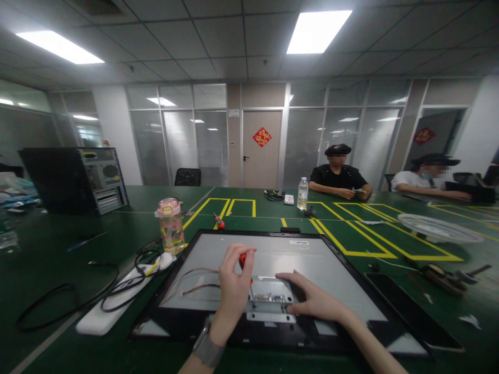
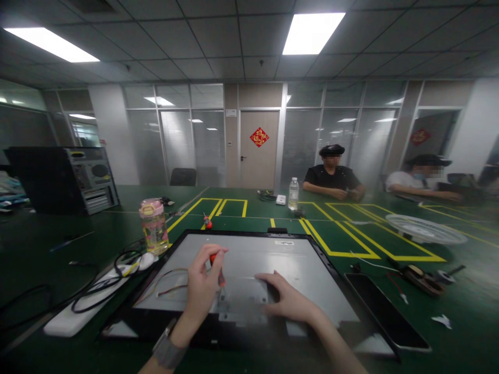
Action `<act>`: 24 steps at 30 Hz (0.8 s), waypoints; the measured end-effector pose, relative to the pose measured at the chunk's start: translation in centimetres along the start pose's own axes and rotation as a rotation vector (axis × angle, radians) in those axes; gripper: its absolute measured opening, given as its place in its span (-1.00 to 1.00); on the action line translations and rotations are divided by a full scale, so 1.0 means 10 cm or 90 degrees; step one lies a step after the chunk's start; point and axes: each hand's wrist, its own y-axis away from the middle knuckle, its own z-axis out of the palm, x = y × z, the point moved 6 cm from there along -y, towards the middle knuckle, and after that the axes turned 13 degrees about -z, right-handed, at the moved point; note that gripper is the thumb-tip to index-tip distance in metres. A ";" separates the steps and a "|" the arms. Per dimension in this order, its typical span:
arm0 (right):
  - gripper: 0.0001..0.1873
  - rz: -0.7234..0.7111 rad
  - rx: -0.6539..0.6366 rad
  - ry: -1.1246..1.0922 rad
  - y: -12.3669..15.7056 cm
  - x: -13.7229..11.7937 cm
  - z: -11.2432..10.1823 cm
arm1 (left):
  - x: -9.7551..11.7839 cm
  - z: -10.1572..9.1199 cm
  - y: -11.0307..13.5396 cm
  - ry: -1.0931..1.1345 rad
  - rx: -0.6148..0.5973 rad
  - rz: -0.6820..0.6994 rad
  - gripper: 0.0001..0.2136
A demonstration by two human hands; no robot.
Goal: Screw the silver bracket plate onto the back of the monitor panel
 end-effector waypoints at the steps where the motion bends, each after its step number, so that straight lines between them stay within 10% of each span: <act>1: -0.15 0.003 -0.001 0.000 0.00 0.00 0.00 | 0.01 0.01 0.00 -0.016 -0.002 0.007 -0.81; 24: -0.15 0.009 -0.004 0.007 0.01 0.03 0.01 | -0.09 0.05 -0.09 0.085 -0.029 -0.054 -0.79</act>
